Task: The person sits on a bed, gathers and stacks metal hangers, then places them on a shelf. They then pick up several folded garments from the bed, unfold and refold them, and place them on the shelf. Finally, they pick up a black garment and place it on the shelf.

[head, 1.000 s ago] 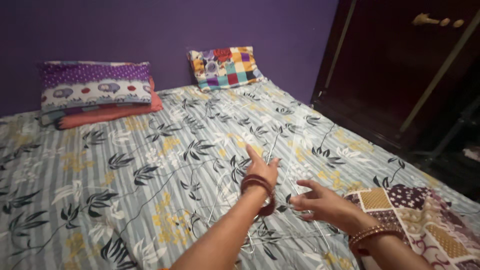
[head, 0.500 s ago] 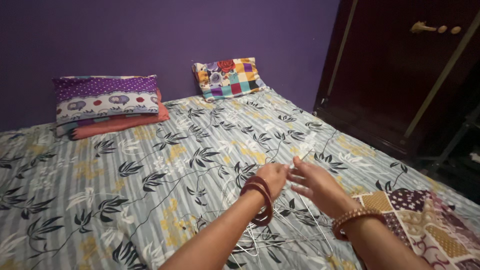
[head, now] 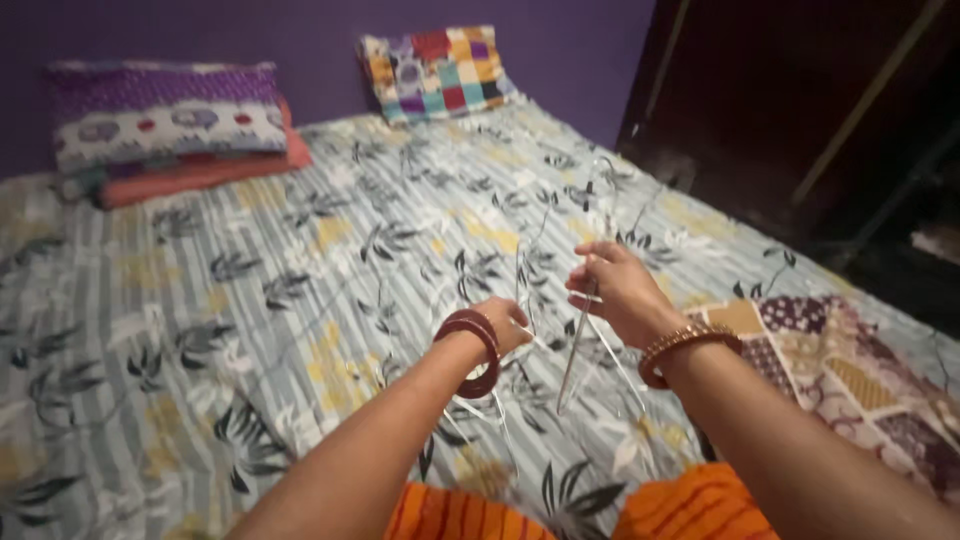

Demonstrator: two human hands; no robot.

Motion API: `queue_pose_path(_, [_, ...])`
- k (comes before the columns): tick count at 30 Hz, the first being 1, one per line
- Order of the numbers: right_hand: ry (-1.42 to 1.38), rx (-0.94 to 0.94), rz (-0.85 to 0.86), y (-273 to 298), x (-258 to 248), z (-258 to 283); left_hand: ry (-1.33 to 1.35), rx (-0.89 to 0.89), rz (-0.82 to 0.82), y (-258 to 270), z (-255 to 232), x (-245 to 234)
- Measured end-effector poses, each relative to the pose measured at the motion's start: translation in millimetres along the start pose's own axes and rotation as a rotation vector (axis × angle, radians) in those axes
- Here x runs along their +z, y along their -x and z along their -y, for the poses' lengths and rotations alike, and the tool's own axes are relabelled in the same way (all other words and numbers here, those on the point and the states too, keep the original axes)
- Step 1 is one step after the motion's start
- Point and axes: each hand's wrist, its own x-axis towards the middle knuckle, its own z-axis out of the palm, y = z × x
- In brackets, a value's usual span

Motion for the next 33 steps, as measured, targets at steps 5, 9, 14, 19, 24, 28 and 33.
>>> queue_pose_path(5, [0.191,0.07,0.036,18,19,-6,-0.284,-0.085,0.198,19,57,47])
queue_pose_path(9, [0.305,0.083,0.088,31,27,-9,-0.238,-0.252,0.212,34,95,85])
queue_pose_path(14, [0.389,0.102,0.11,35,31,-12,-0.026,-0.408,0.233,29,118,116])
queue_pose_path(19, [0.351,0.129,0.115,26,25,-15,0.418,-0.629,0.223,16,130,135])
queue_pose_path(24, [0.293,0.155,0.09,29,15,-9,0.73,-0.775,0.151,-10,135,133])
queue_pose_path(28, [0.384,0.137,0.065,37,8,-4,0.892,-0.854,0.108,-35,139,148])
queue_pose_path(33, [0.426,0.111,0.037,38,-2,-7,1.102,-0.974,0.019,-52,143,193])
